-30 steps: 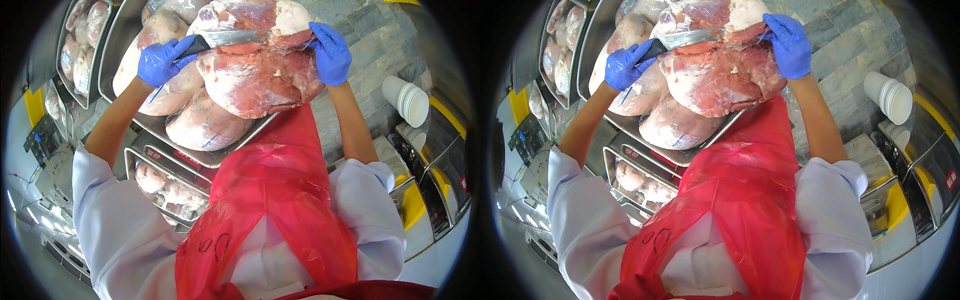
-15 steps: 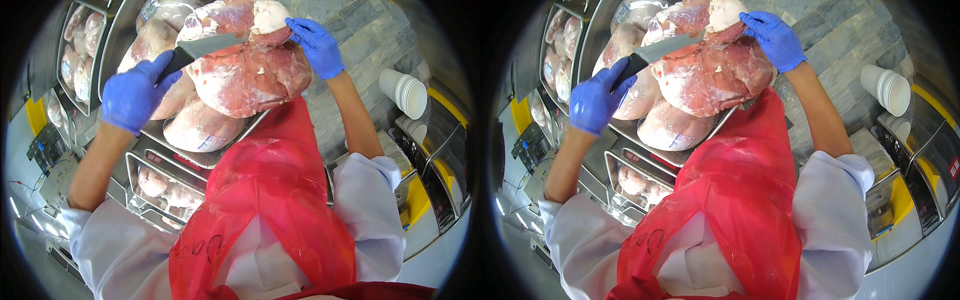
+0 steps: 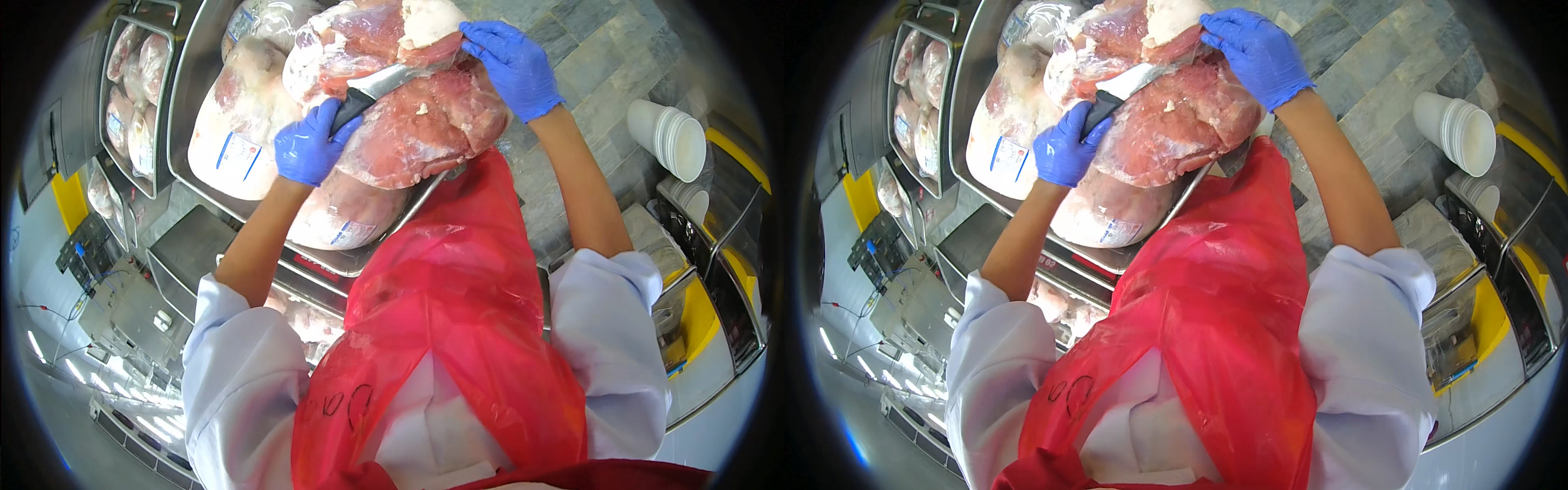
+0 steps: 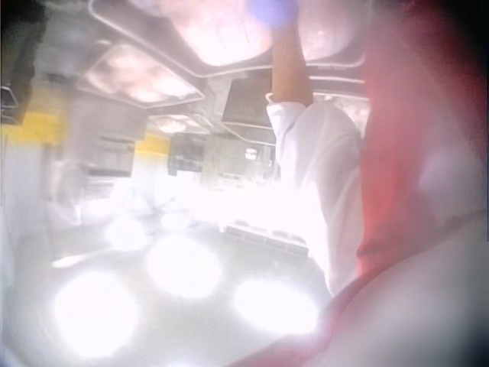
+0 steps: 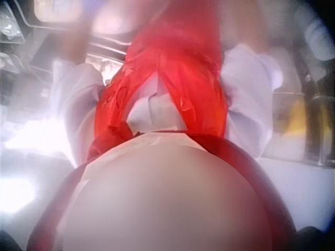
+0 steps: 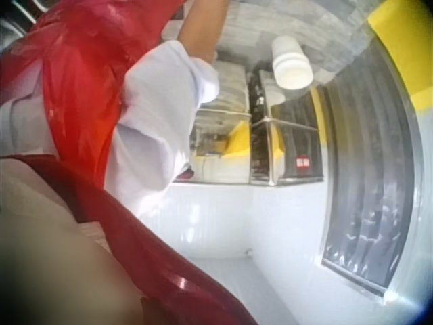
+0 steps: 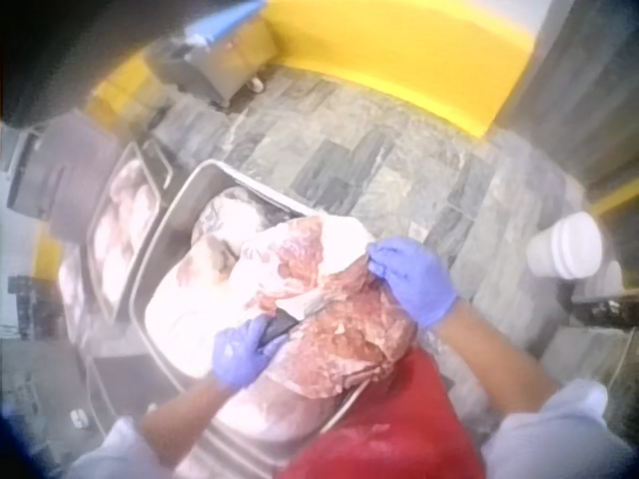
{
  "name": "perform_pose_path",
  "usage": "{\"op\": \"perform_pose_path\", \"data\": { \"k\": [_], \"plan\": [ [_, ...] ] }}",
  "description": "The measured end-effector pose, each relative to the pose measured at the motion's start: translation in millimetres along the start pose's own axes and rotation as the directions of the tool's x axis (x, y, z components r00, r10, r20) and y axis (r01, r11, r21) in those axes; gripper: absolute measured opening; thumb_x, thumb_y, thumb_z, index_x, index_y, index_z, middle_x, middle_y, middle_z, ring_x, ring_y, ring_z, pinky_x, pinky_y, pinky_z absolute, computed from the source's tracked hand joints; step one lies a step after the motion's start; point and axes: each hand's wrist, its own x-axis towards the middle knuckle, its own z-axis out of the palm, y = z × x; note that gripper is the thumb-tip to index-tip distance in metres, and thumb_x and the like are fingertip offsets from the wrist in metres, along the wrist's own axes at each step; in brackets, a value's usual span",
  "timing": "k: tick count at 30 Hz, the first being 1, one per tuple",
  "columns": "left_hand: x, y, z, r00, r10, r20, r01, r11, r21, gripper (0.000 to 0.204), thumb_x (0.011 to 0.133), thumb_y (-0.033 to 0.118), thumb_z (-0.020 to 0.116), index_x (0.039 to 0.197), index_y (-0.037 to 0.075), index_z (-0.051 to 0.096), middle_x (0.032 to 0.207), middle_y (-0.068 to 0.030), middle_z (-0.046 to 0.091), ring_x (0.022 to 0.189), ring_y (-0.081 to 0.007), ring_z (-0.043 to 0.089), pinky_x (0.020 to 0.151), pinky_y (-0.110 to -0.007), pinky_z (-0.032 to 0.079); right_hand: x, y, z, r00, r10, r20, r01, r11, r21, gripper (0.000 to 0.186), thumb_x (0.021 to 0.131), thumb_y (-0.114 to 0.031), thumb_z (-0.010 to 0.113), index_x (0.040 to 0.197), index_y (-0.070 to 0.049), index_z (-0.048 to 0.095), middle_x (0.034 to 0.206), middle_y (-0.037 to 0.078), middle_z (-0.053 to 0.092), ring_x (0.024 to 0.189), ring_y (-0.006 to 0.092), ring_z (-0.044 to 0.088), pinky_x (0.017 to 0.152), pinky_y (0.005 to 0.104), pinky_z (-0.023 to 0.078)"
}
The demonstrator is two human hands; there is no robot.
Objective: The person is cutting a large piece of raw meat on a metal tray using a knife. They are wearing blue gloves and a red apron. The meat is being separated into smaller pieces.
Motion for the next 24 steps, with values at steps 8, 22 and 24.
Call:
{"op": "perform_pose_path", "data": {
  "k": [8,22,24],
  "plan": [
    [74,-4,-104,0.954,0.136,0.266,-0.17,0.98,0.108,0.045,0.086,0.05,0.067,0.112,0.013,0.07,0.09,-0.0158,0.071,0.081,-0.0358,0.068,0.071,-0.042,0.055,-13,-33,-66,0.984,0.126,-0.126,-0.132,0.991,-0.037,0.019,0.087,-0.013,0.069,0.104,-0.01,0.073,0.1,0.011,0.069,0.088,0.0297,0.066,0.078,0.0375,0.054],
    [130,16,-141,0.778,-0.004,0.628,-0.055,0.996,0.074,0.056,0.091,0.049,0.063,0.122,0.002,0.063,0.107,-0.0223,0.068,0.098,-0.036,0.066,0.087,-0.039,0.051,-66,-49,-14,0.892,0.398,-0.214,-0.391,0.917,0.077,0.036,0.078,-0.022,0.079,0.108,-0.004,0.069,0.101,0.014,0.066,0.093,0.0315,0.064,0.082,0.039,0.052],
    [107,14,-131,0.847,0.018,0.532,-0.047,0.998,0.042,0.059,0.09,0.053,0.063,0.122,0.004,0.064,0.108,-0.0222,0.068,0.1,-0.0366,0.066,0.088,-0.04,0.051,-55,-46,-7,0.865,0.457,-0.206,-0.441,0.89,0.119,0.042,0.077,-0.026,0.08,0.111,-0.004,0.068,0.102,0.014,0.066,0.094,0.031,0.064,0.084,0.0395,0.052]
  ]
}}
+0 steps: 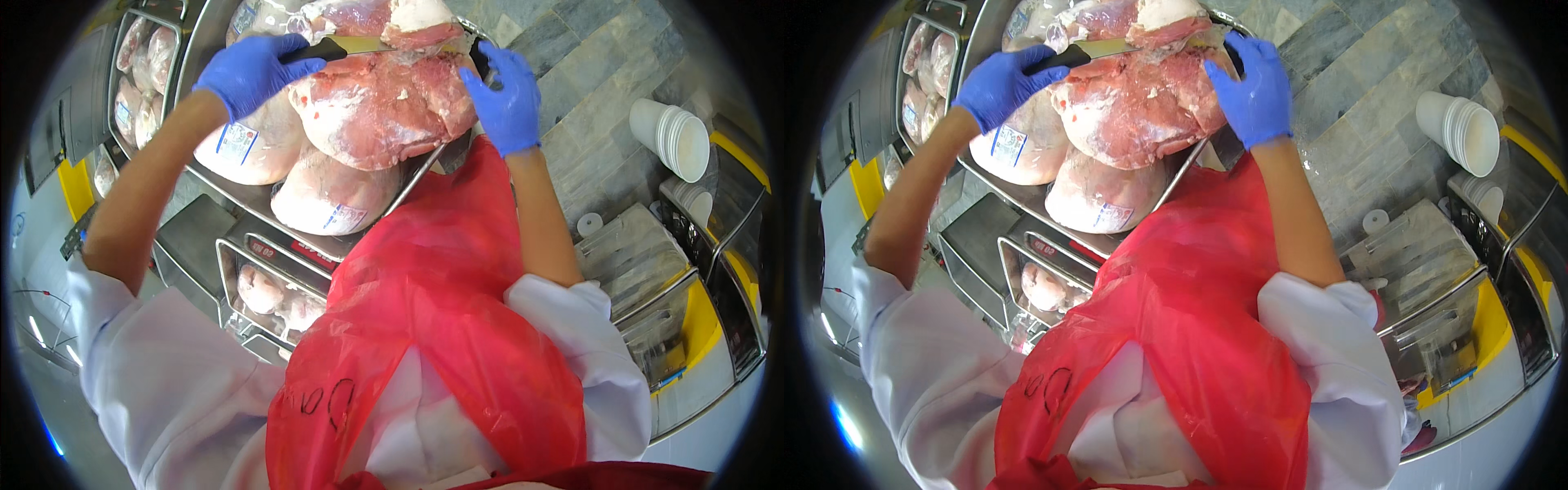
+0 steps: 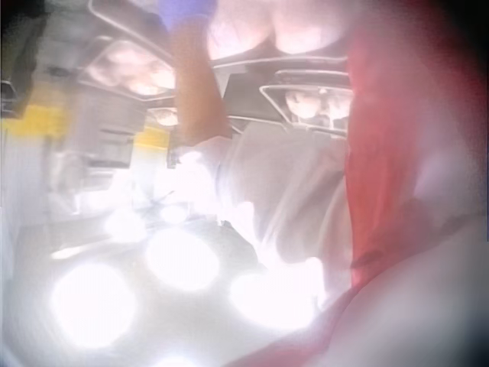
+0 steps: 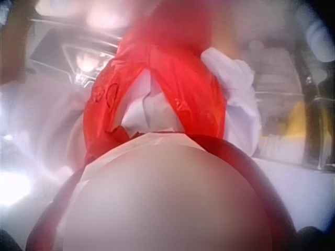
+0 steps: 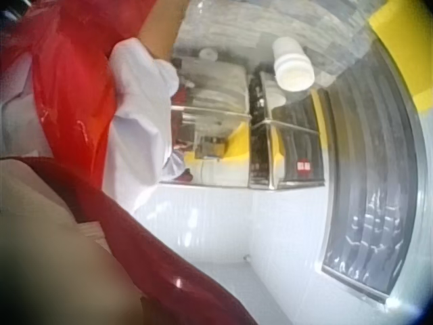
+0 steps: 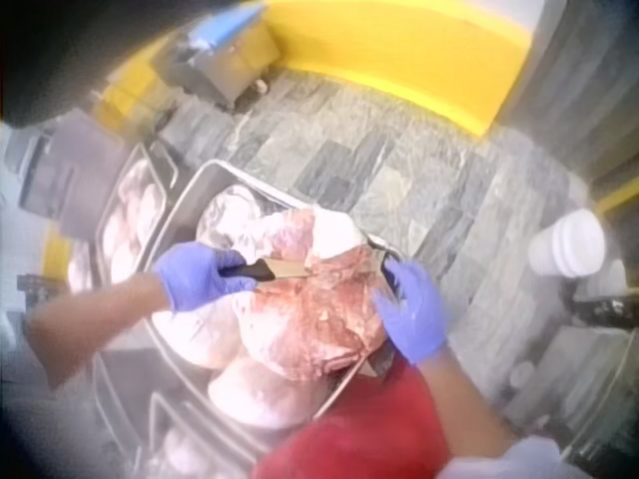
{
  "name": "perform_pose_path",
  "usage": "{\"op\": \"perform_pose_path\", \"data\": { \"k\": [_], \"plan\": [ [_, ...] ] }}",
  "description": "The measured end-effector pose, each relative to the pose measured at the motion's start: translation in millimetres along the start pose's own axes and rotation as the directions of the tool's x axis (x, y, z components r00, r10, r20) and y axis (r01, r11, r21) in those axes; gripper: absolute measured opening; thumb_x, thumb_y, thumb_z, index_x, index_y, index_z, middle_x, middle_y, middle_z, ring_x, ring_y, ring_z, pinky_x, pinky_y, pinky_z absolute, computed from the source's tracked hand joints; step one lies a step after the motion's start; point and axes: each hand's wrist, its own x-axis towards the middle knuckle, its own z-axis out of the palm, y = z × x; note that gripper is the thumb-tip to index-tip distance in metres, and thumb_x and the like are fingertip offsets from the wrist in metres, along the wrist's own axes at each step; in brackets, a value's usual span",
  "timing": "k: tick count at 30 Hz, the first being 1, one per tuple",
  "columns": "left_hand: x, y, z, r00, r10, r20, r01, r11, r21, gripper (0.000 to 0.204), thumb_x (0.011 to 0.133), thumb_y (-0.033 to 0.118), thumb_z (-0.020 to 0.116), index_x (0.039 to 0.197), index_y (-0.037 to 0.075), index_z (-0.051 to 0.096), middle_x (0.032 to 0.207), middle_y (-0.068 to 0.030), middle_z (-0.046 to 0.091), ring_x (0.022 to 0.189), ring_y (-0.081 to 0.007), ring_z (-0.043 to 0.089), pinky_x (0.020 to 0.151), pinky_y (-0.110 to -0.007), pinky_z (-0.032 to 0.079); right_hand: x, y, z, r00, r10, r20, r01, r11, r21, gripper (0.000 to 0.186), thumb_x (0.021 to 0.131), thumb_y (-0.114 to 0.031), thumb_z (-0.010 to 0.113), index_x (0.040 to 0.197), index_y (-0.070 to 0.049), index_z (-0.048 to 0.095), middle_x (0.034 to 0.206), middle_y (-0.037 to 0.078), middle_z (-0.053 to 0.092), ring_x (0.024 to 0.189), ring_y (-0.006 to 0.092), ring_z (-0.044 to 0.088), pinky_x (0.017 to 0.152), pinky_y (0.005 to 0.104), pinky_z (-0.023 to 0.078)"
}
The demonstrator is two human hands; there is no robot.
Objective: The person is cutting a large piece of raw meat on a metal tray using a knife. They are wearing blue gloves and a red apron. The meat is being separated into smaller pieces.
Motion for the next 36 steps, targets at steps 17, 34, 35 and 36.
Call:
{"op": "perform_pose_path", "data": {
  "k": [17,34,35,36],
  "plan": [
    [-148,36,131,0.821,-0.54,-0.182,0.431,0.798,-0.422,0.056,0.085,0.057,0.065,0.113,0.008,0.068,0.096,-0.0207,0.071,0.09,-0.0388,0.068,0.078,-0.045,0.054,64,52,42,0.897,0.133,0.421,-0.135,0.991,-0.025,0.031,0.078,-0.029,0.078,0.098,-0.006,0.074,0.083,0.014,0.072,0.074,0.0233,0.068,0.073,0.0345,0.054],
    [-101,75,80,0.834,-0.538,-0.124,0.495,0.828,-0.263,0.058,0.087,0.059,0.06,0.12,0.011,0.067,0.1,-0.0194,0.071,0.093,-0.0363,0.068,0.082,-0.044,0.053,42,72,57,0.953,0.246,0.179,-0.277,0.945,0.176,0.017,0.082,-0.02,0.073,0.092,-0.007,0.077,0.086,0.015,0.072,0.078,0.0259,0.07,0.075,0.0344,0.054],
    [-103,73,87,0.84,-0.528,-0.126,0.485,0.833,-0.266,0.057,0.088,0.058,0.061,0.12,0.011,0.066,0.1,-0.0199,0.07,0.092,-0.0369,0.068,0.08,-0.044,0.054,41,71,55,0.958,0.227,0.175,-0.261,0.943,0.206,0.015,0.082,-0.018,0.073,0.092,-0.007,0.077,0.086,0.015,0.072,0.078,0.0264,0.07,0.075,0.0345,0.054],
    [-105,73,97,0.838,-0.522,-0.159,0.468,0.838,-0.283,0.055,0.088,0.056,0.061,0.119,0.011,0.066,0.099,-0.0192,0.07,0.091,-0.0367,0.068,0.079,-0.044,0.053,39,70,53,0.963,0.208,0.172,-0.245,0.941,0.234,0.014,0.082,-0.017,0.073,0.091,-0.008,0.077,0.086,0.015,0.072,0.078,0.0268,0.069,0.074,0.0346,0.054]
  ]
}}
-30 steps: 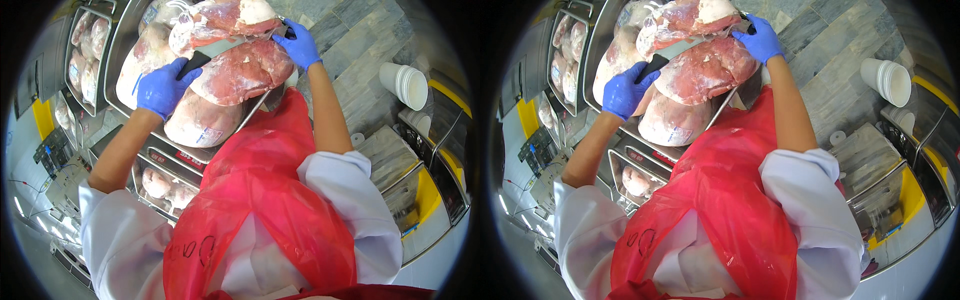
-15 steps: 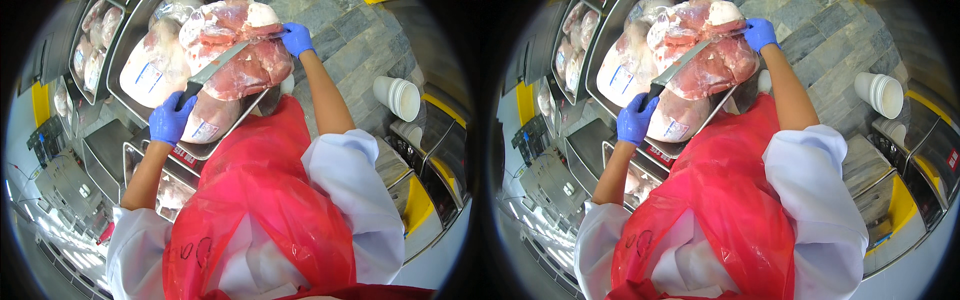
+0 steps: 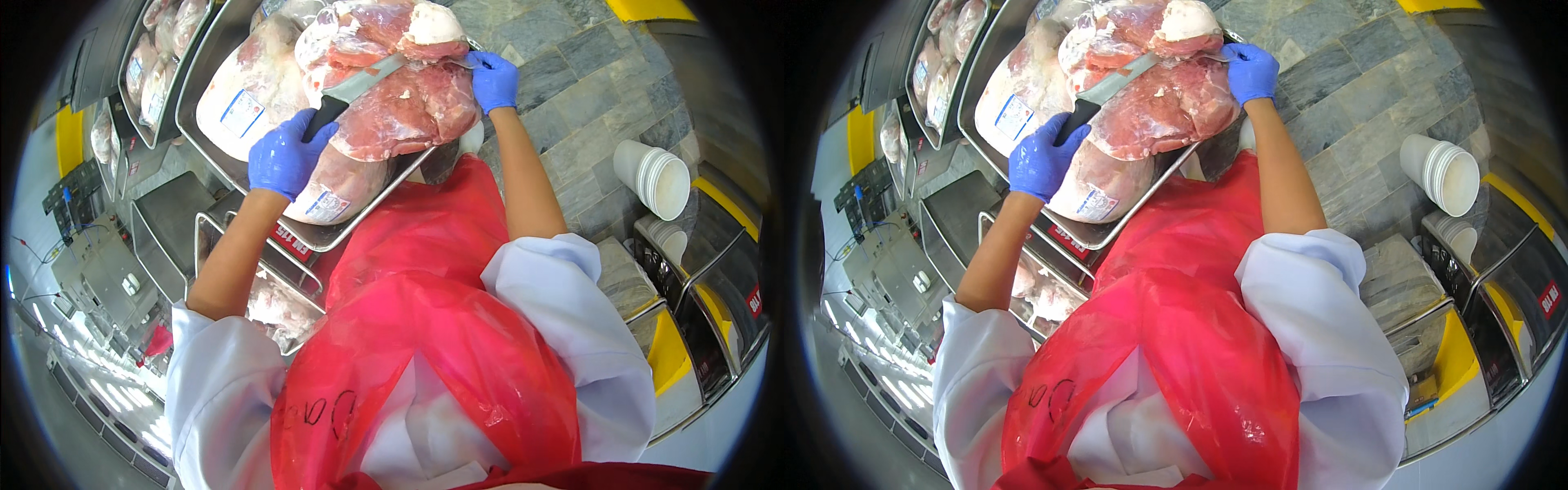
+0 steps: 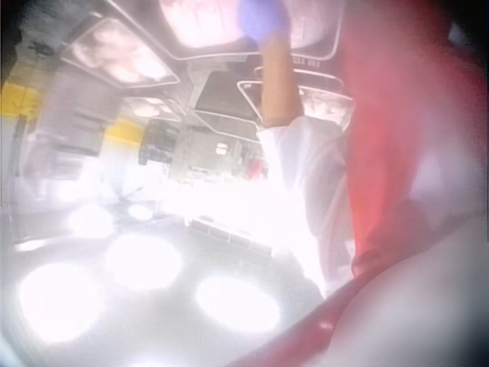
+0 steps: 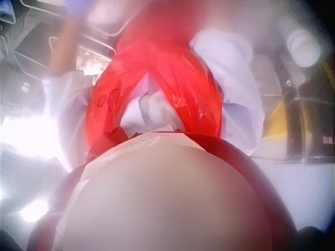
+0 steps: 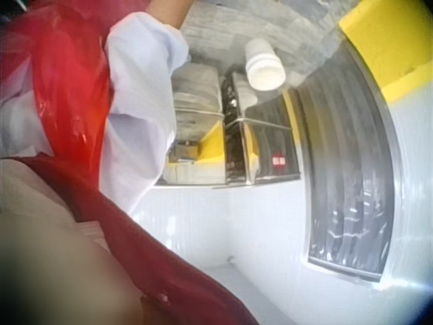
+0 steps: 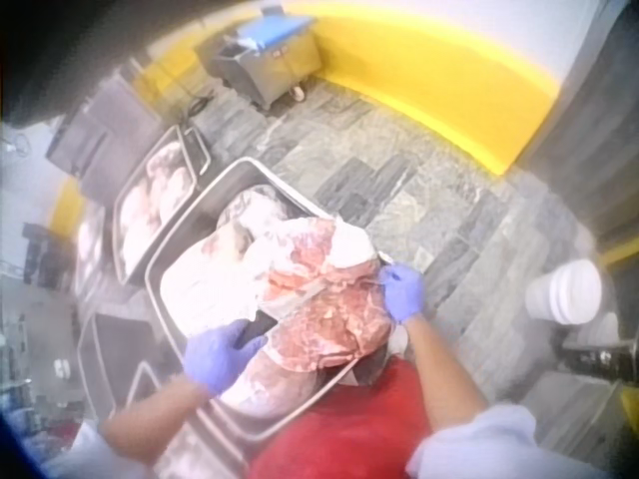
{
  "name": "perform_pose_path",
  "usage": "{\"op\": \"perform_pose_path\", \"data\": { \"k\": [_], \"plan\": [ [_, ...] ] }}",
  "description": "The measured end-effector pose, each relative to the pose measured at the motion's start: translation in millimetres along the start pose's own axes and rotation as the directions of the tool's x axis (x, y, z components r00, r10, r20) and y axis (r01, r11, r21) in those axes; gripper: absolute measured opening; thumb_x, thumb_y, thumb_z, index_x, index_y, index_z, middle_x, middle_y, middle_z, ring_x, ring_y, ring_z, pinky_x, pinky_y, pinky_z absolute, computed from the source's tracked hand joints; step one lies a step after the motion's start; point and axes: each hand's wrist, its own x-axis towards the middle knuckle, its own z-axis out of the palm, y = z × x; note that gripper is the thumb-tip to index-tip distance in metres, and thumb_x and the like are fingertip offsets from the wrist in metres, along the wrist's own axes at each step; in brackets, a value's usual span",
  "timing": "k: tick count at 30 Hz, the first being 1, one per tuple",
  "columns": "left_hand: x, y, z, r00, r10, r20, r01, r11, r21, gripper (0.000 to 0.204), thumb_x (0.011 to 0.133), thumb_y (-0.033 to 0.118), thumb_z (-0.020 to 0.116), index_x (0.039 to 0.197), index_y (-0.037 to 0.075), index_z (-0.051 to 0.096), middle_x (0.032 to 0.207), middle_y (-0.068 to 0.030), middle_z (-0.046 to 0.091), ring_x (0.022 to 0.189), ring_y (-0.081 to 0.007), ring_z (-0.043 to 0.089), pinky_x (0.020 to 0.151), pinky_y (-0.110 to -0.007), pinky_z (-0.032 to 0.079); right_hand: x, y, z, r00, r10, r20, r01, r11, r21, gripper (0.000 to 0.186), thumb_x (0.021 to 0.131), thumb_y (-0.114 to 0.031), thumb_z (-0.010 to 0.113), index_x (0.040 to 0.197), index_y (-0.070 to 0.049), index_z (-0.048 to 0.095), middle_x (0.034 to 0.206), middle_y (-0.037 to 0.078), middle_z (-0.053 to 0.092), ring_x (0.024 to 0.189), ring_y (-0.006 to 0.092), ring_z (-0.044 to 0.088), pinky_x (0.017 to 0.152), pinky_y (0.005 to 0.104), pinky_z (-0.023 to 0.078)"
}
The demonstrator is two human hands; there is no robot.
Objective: The person is cutting a large piece of raw meat on a metal tray using a knife. They are wearing blue gloves and a red apron. The meat is being separated into smaller pieces.
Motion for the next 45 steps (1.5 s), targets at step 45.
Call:
{"op": "perform_pose_path", "data": {
  "k": [45],
  "plan": [
    [-3,20,-65,0.993,0.032,0.112,-0.047,0.99,0.131,0.052,0.091,0.05,0.061,0.128,0.015,0.062,0.107,-0.0201,0.068,0.099,-0.0379,0.066,0.084,-0.044,0.052,-29,1,-6,0.991,-0.082,-0.107,0.082,0.997,-0.004,0.016,0.085,-0.016,0.07,0.09,-0.002,0.073,0.081,0.015,0.069,0.074,0.025,0.067,0.07,0.0346,0.053]
  ]
}}
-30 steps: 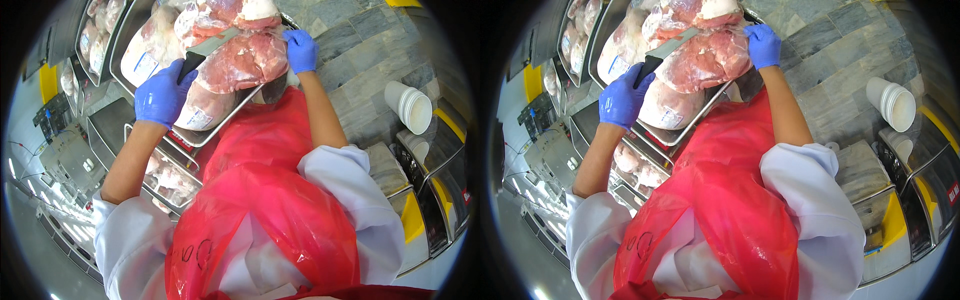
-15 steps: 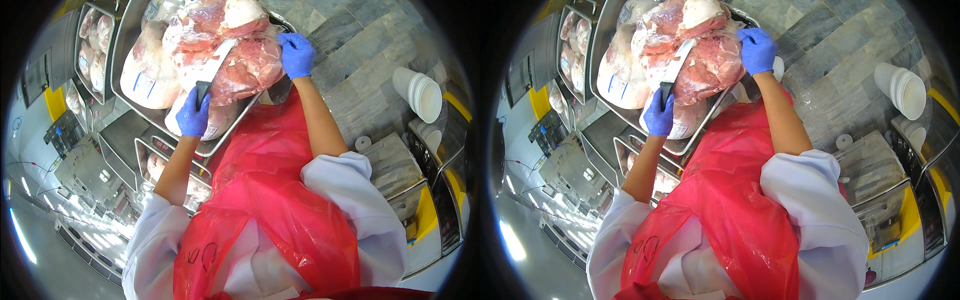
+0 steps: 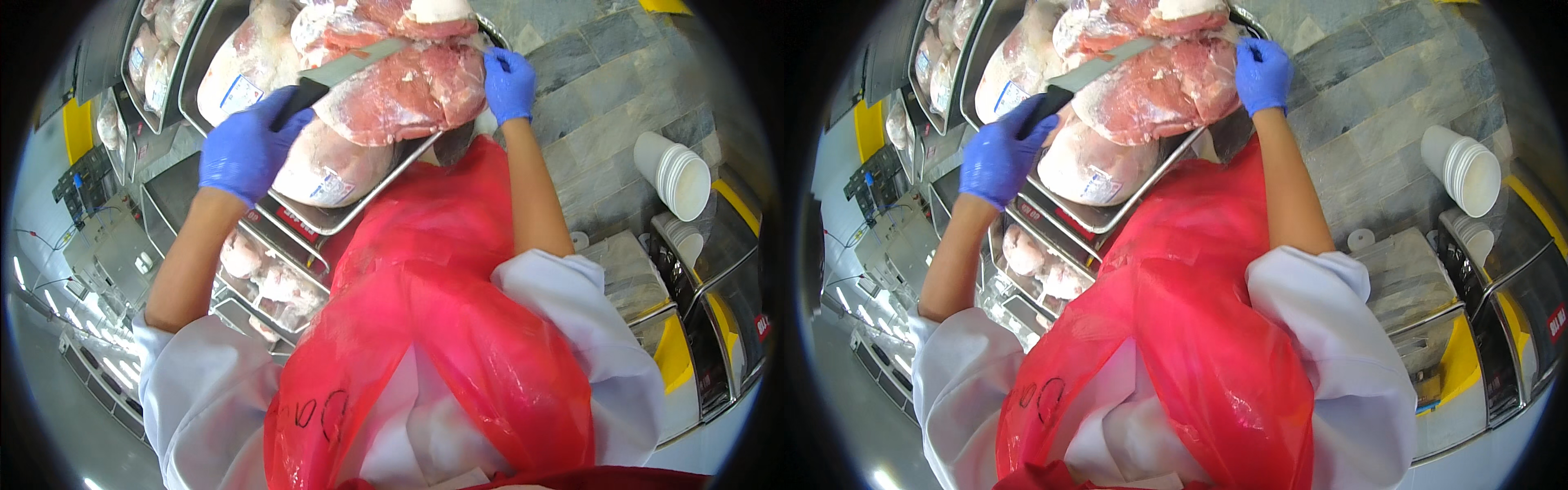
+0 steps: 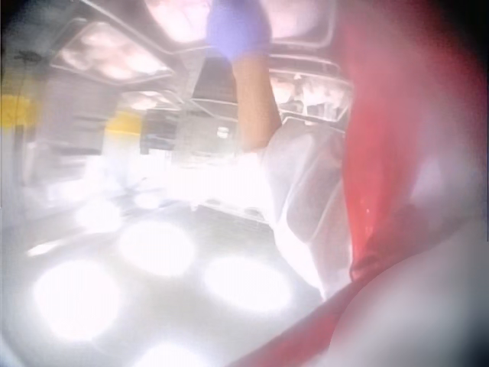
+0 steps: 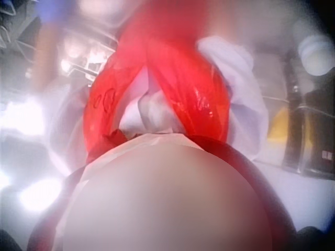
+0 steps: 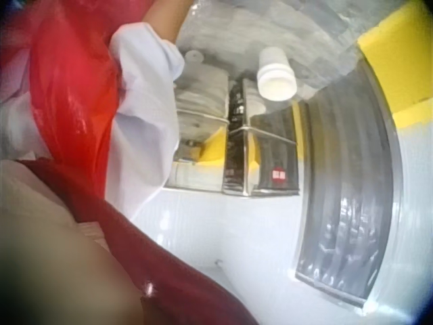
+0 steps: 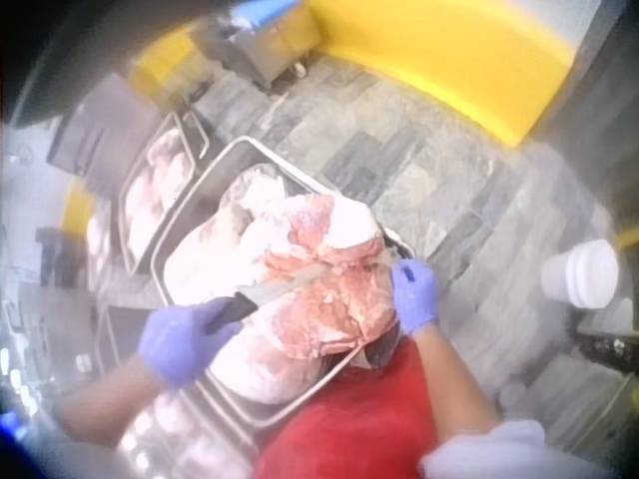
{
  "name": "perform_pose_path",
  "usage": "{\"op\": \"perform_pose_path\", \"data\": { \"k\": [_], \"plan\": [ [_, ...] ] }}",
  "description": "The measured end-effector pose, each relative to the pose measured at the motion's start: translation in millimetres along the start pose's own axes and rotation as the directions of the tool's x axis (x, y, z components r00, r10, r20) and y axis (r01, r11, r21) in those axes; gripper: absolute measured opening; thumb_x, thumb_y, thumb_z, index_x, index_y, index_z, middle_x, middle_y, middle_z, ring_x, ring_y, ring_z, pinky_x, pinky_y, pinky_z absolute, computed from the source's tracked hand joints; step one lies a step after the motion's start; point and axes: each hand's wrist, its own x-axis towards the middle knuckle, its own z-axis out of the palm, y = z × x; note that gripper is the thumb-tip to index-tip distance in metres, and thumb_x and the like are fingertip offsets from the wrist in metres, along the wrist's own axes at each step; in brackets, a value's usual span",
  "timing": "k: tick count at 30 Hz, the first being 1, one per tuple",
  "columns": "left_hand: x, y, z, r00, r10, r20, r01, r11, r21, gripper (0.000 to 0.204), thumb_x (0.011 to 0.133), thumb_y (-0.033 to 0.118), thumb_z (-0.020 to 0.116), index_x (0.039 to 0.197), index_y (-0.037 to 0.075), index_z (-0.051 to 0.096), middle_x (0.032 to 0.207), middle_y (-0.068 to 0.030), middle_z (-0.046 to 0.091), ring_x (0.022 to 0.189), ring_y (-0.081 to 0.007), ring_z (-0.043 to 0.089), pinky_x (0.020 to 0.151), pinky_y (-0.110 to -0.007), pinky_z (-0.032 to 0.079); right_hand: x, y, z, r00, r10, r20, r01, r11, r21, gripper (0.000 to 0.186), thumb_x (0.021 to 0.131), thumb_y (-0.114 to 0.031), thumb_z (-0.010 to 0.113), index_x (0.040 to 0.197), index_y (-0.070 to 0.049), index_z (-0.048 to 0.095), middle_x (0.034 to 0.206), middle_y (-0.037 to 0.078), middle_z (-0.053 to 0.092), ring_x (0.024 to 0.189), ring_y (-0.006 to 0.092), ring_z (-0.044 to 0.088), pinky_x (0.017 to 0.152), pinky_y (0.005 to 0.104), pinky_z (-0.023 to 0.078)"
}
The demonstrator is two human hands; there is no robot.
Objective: The person is cutting a large piece of raw meat on a metal tray using a knife. They are wearing blue gloves and a red apron. The meat is being separated into smaller pieces.
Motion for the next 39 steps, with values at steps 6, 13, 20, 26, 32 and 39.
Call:
{"op": "perform_pose_path", "data": {
  "k": [6,13,20,26,32,39],
  "plan": [
    [34,11,134,0.99,0.048,-0.134,-0.079,0.969,-0.233,0.053,0.094,0.053,0.053,0.129,0.014,0.058,0.106,-0.02,0.068,0.095,-0.0375,0.066,0.081,-0.046,0.052,-23,-20,-3,1.0,0.005,0.017,-0.006,1.0,0.013,0.022,0.086,-0.014,0.068,0.104,-0.001,0.07,0.092,0.015,0.068,0.081,0.0246,0.067,0.073,0.0348,0.053],
    [0,1,122,0.984,-0.064,-0.164,0.008,0.948,-0.317,0.053,0.091,0.052,0.06,0.131,0.016,0.058,0.106,-0.0191,0.069,0.094,-0.0384,0.067,0.081,-0.044,0.052,-51,-45,-22,0.999,0.051,-0.013,-0.051,0.997,-0.065,0.024,0.083,-0.011,0.069,0.105,-0.002,0.069,0.099,0.014,0.065,0.088,0.0278,0.065,0.079,0.0373,0.053],
    [-32,-37,97,0.946,-0.071,-0.316,-0.045,0.938,-0.344,0.051,0.09,0.04,0.065,0.135,0.019,0.056,0.102,-0.0156,0.069,0.09,-0.0339,0.068,0.076,-0.042,0.054,-37,-66,-2,0.977,-0.211,0.032,0.212,0.945,-0.248,0.034,0.077,-0.019,0.075,0.106,-0.003,0.067,0.106,0.018,0.063,0.099,0.0355,0.061,0.087,0.0433,0.05],
    [-22,-42,74,0.96,-0.02,-0.28,-0.026,0.987,-0.16,0.051,0.087,0.034,0.071,0.136,0.025,0.058,0.093,-0.0124,0.069,0.08,-0.0297,0.069,0.069,-0.038,0.054,-32,-63,1,0.98,-0.181,0.078,0.197,0.904,-0.38,0.059,0.076,-0.027,0.08,0.122,0.002,0.058,0.114,0.02,0.061,0.107,0.0349,0.059,0.095,0.0433,0.047],
    [5,-70,58,0.892,0.193,-0.41,-0.193,0.98,0.04,0.052,0.087,0.034,0.07,0.137,0.029,0.056,0.082,-0.0087,0.066,0.067,-0.0295,0.066,0.059,-0.041,0.053,0,-50,18,0.992,0.059,0.11,-0.061,0.998,0.021,0.065,0.078,-0.031,0.08,0.127,0.005,0.054,0.114,0.02,0.063,0.103,0.0313,0.063,0.093,0.04,0.049],
    [28,-62,2,0.795,0.475,-0.377,-0.382,0.875,0.297,0.052,0.088,0.029,0.066,0.139,0.029,0.053,0.078,-0.0102,0.061,0.058,-0.0283,0.062,0.051,-0.041,0.049,-16,-52,26,0.991,0.13,-0.045,-0.134,0.987,-0.093,0.036,0.079,-0.022,0.08,0.105,0.0,0.069,0.101,0.014,0.067,0.092,0.025,0.065,0.083,0.0379,0.051]
  ]
}}
